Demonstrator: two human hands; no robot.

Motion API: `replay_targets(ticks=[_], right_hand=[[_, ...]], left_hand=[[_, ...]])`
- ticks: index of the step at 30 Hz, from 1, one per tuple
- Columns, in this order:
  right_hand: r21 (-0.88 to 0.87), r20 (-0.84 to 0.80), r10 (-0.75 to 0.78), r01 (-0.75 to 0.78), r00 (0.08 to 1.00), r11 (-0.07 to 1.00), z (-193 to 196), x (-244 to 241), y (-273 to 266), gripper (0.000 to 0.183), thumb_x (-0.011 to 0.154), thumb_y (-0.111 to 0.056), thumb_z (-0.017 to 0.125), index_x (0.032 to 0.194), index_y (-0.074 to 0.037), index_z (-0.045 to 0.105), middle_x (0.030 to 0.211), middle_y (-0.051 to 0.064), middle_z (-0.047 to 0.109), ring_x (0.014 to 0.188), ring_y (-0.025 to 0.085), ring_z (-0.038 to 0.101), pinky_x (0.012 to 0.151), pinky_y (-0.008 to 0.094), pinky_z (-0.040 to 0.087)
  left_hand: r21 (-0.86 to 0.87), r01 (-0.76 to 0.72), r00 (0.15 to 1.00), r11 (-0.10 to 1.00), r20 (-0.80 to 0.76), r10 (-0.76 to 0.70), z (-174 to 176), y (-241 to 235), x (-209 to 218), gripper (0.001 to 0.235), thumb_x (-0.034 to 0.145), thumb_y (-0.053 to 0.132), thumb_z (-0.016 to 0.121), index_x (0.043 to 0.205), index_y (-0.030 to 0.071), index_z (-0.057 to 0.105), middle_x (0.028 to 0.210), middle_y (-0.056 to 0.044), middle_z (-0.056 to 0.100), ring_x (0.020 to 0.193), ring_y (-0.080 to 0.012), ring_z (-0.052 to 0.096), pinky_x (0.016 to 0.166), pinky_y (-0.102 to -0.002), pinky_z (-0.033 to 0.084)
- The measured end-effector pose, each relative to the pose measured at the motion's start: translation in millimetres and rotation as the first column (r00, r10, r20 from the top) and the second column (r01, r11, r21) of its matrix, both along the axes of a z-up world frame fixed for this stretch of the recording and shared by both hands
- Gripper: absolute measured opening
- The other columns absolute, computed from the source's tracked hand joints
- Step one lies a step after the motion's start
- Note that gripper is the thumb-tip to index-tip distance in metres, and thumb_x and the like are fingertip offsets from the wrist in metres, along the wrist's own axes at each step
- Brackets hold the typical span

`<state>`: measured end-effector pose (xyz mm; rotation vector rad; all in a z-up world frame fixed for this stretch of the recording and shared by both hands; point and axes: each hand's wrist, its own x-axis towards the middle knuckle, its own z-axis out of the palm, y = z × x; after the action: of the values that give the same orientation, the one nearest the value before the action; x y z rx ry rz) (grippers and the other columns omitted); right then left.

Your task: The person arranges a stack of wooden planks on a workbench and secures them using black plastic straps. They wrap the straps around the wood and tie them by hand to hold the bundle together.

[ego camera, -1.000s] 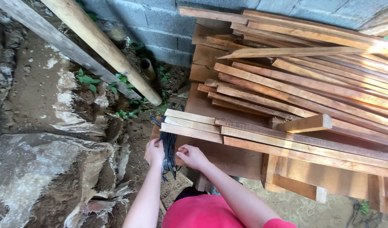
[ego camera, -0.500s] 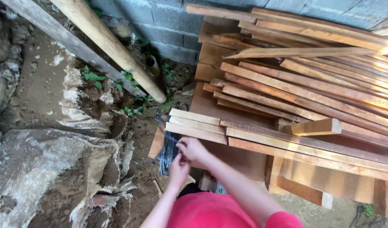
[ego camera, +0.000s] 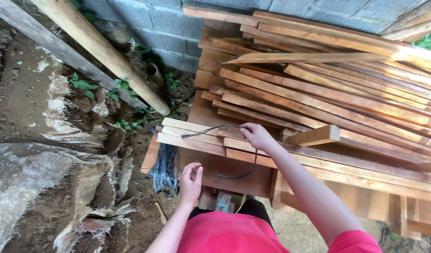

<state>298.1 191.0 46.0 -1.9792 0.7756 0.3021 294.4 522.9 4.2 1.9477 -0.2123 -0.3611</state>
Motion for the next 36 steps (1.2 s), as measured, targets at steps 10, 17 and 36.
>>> replay_targets(ticks=[10,17,36], right_hand=[[0.572,0.187,-0.259,0.109,0.948,0.813,59,-29,-33,0.031,0.104,-0.015,0.053,0.128,0.001,0.063,0.078,0.009,0.064,0.046,0.008,0.048,0.043,0.024,0.050],[0.542,0.298,-0.031,-0.143,0.954,0.828,61,-71,-51,0.036,0.102,-0.028,0.062,0.129,-0.004,0.067,0.092,0.008,0.072,0.074,0.011,0.064,0.063,0.027,0.059],[0.582,0.319,0.212,-0.367,0.924,0.726,39,-175,-72,0.021,0.100,-0.027,0.070,0.106,-0.007,0.074,0.082,-0.003,0.064,0.074,0.008,0.059,0.066,0.023,0.050]], left_hand=[[0.096,0.220,0.975,0.971,0.006,-0.222,28,-120,-81,0.067,0.080,0.048,0.083,0.131,0.008,0.067,0.131,-0.019,0.066,0.128,-0.0396,0.058,0.111,-0.047,0.045],[0.172,0.166,0.986,0.971,0.004,-0.169,27,-216,-136,0.039,0.095,0.048,0.067,0.118,0.017,0.073,0.112,-0.008,0.076,0.111,-0.0287,0.070,0.096,-0.044,0.054],[-0.569,-0.812,0.580,0.126,-0.768,0.271,109,-213,-104,0.029,0.105,0.035,0.061,0.081,0.022,0.051,0.067,0.013,0.035,0.061,-0.0074,0.042,0.069,-0.028,0.046]])
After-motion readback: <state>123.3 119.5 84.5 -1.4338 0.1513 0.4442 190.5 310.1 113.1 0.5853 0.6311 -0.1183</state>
